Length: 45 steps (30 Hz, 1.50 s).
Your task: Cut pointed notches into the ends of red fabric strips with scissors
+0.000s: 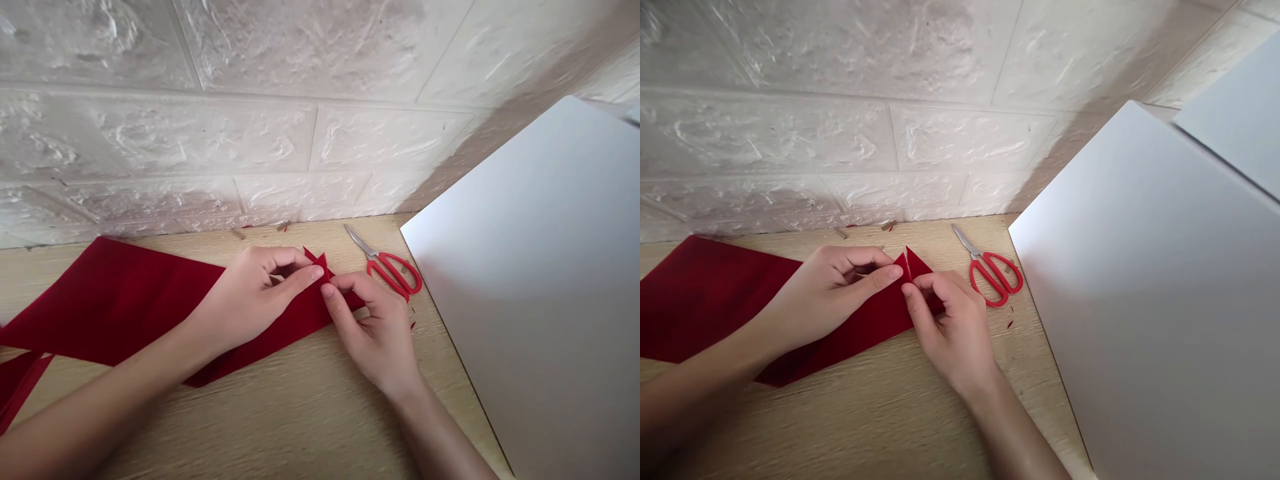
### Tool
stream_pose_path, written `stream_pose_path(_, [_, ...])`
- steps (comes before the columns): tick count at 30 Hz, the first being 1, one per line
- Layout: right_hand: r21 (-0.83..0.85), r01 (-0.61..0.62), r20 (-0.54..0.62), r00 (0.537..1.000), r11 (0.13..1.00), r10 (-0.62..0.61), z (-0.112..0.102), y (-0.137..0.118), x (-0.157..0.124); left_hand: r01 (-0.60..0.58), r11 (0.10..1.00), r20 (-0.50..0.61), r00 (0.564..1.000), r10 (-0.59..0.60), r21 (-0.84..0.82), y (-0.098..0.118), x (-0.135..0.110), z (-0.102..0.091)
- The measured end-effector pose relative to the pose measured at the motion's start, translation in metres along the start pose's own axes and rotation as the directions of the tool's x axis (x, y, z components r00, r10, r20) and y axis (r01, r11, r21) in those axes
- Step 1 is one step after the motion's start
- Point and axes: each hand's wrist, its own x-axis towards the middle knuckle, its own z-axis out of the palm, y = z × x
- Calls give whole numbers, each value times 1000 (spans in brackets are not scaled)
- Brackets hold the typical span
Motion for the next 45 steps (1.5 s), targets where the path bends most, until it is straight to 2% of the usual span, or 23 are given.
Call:
stream_pose_path(6, [-29,18,-13,1000,999,-19,0,1,-1,-32,998,-8,999,33,55,-3,-1,2])
stream_pose_path(14, [-14,16,-8,1000,1000,-16,1,4,-2,-12,998,13,1000,12,61,-3,-3,3])
stream_pose_path(20, [-9,34,-11,999,999,-35,1,5,-4,-70,995,20,997,69,73,-6,-1,5])
stream_pose_path(26, [-7,87,4,996,996,-87,2,6,-3,-115,988,-70,990,122,100,-14,-4,14])
stream_pose_path(31, [-1,112,13,994,994,-112,3,10,-1,-99,993,-134,985,108,70,-20,-6,19])
stream_pose_path(45, [4,125,22,992,992,-125,3,13,-3,-136,989,-138,980,144,62,-24,-3,21])
